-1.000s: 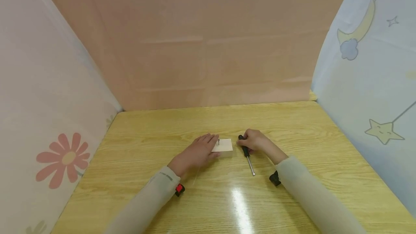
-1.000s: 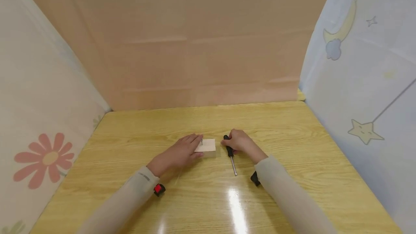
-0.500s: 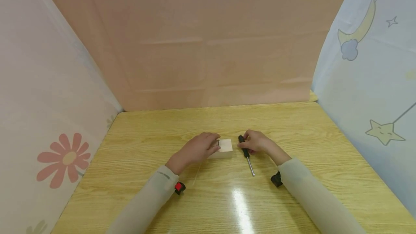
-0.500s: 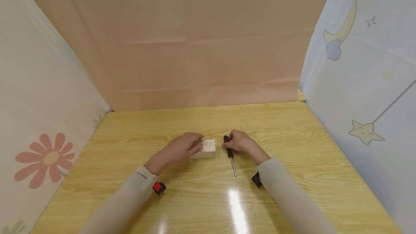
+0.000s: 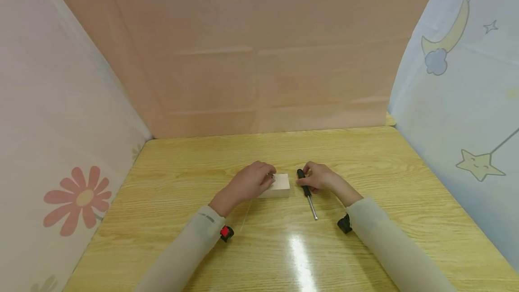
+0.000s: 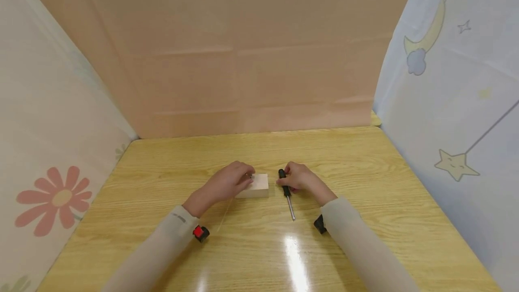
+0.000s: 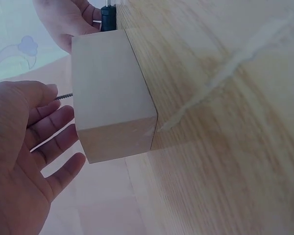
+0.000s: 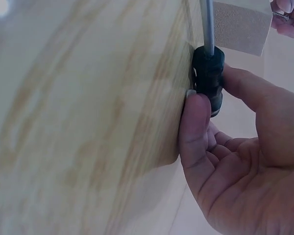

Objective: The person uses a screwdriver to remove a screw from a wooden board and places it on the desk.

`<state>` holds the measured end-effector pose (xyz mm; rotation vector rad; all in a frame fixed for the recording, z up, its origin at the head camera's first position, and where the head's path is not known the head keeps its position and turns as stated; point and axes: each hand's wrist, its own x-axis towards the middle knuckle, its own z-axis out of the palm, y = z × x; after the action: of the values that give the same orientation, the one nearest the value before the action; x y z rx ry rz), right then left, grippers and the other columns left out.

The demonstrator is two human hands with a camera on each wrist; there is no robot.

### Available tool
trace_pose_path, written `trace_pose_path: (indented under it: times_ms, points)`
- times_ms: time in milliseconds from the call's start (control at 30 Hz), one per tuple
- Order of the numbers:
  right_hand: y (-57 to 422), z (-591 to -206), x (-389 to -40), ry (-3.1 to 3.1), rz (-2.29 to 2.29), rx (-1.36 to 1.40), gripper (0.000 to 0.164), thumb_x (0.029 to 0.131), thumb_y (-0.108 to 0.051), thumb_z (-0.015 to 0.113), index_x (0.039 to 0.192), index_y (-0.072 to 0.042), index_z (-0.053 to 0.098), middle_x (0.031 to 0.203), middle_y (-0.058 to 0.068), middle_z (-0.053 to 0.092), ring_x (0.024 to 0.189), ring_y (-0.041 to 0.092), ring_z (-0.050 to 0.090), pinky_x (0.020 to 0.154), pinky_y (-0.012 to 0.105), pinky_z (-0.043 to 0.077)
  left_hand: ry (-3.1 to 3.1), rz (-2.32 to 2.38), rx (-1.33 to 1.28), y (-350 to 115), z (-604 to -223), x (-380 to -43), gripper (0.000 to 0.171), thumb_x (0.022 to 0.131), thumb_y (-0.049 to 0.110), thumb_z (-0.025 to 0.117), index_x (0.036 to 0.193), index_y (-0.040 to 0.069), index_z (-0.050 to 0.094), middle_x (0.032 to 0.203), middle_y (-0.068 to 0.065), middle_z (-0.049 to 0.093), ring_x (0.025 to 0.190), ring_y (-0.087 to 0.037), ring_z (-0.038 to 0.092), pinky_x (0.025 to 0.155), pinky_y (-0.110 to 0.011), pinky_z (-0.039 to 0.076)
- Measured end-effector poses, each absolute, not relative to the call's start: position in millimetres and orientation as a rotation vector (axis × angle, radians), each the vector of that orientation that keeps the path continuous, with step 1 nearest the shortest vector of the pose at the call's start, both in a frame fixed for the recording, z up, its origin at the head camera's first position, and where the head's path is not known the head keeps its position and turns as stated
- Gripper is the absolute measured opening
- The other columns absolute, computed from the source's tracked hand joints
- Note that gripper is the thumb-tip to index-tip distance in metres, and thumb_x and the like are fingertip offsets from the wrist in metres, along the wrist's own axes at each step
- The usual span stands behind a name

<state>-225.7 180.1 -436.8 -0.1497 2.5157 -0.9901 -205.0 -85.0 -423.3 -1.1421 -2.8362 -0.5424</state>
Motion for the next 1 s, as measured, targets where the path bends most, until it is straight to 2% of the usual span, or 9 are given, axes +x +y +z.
trace_pose_path:
  times_ms: [167, 600, 800, 1000]
  points:
    - [179.3, -437.5, -226.6, 2.512, -0.988, -0.139, 0.043, 0.094, -0.025, 0.074, 0.12, 0.001, 0.05, 0.087, 0.009, 0.066, 0.068, 0.018, 0.062, 0.061, 0.029, 0.055, -2.8, -0.549, -1.14, -85.1, -424.2, -206.1, 0.018, 0.104, 0.024, 0.06, 0.113, 0.012, 0.07, 0.108, 0.001, 0.069, 0.099, -0.013, 0.061, 0.084, -0.028, 0.054]
    - [177.9, -439.5, -229.9, 2.532, -0.926, -0.137, 0.043, 0.094, -0.027, 0.075, 0.119, -0.001, 0.05, 0.084, 0.008, 0.066, 0.066, 0.017, 0.062, 0.059, 0.029, 0.054, -2.765, -0.508, -1.101, -83.6, -427.2, -210.0, 0.014, 0.102, 0.026, 0.064, 0.104, 0.015, 0.071, 0.097, 0.005, 0.069, 0.09, -0.01, 0.058, 0.079, -0.028, 0.053]
    - [177.5, -440.2, -230.3, 2.529, -0.926, -0.125, 0.044, 0.094, -0.028, 0.075, 0.119, -0.002, 0.05, 0.082, 0.008, 0.065, 0.065, 0.017, 0.062, 0.059, 0.029, 0.055, -2.777, -0.446, -1.065, -81.3, -427.5, -210.5, 0.017, 0.103, 0.031, 0.063, 0.096, 0.016, 0.068, 0.087, 0.007, 0.062, 0.082, -0.009, 0.053, 0.072, -0.025, 0.049]
    - [177.7, -439.1, -230.2, 2.537, -0.919, -0.137, 0.044, 0.094, -0.028, 0.075, 0.12, -0.001, 0.051, 0.084, 0.009, 0.066, 0.066, 0.017, 0.063, 0.059, 0.03, 0.056, -2.781, -0.447, -1.067, -77.8, -422.4, -212.4, 0.026, 0.102, 0.03, 0.064, 0.079, 0.018, 0.058, 0.072, 0.007, 0.051, 0.068, -0.011, 0.048, 0.061, -0.024, 0.042]
